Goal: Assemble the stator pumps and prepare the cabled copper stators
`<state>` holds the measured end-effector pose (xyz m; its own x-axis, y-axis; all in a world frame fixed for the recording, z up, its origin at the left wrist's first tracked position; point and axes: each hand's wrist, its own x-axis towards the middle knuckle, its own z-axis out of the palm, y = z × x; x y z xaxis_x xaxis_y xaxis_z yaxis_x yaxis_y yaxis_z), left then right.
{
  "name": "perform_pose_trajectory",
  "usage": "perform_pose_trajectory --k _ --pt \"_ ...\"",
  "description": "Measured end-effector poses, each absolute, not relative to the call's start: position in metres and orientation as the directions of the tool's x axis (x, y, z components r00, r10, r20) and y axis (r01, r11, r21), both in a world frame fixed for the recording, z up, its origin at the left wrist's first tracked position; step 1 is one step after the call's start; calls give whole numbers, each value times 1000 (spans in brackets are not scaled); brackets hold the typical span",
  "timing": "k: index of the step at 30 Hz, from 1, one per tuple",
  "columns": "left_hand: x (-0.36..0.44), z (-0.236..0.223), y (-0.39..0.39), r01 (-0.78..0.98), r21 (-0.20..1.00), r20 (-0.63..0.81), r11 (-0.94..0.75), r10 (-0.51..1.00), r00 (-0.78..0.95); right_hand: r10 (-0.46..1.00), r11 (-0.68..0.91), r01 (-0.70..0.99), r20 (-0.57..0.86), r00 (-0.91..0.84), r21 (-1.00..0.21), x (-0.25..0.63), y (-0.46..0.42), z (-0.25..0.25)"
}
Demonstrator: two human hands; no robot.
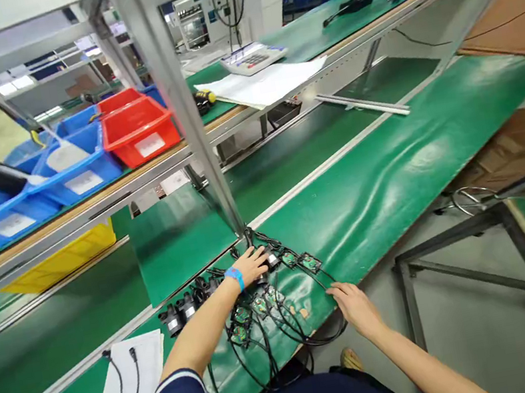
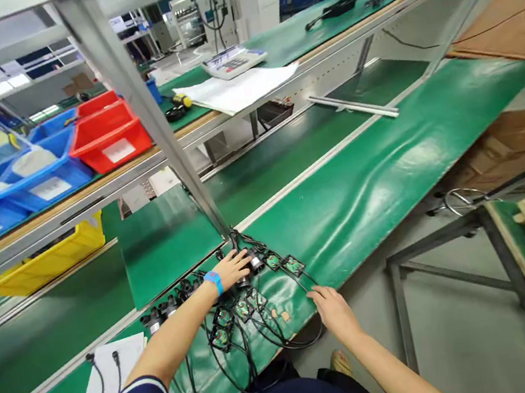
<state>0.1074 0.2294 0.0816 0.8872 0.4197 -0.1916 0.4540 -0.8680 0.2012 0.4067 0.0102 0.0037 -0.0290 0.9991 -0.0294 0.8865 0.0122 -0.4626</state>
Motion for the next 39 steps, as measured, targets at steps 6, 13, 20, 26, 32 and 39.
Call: perform_pose_trajectory --k 6,13,20,26,32,39 --pt "130 73 236 433 101 -296 -896 389 873 918 333 817 -38 -396 -471 412 122 25" --pt "142 68 221 590 -31 -373 -807 557 742 870 323 776 -153 -469 -542 422 179 18" --pt "174 66 204 743 3 -319 -669 704 635 956 127 820 -150 -250 -559 494 150 1" --pt "262 30 190 833 87 -252 -546 797 548 978 61 873 -144 -149 -484 511 136 -2" --pt "282 0 186 866 116 -224 -487 836 500 912 353 846 -54 -406 -401 514 104 5" --pt "268 -18 181 786 191 -197 -588 762 617 910 377 884 -66 -409 -278 499 92 -2"
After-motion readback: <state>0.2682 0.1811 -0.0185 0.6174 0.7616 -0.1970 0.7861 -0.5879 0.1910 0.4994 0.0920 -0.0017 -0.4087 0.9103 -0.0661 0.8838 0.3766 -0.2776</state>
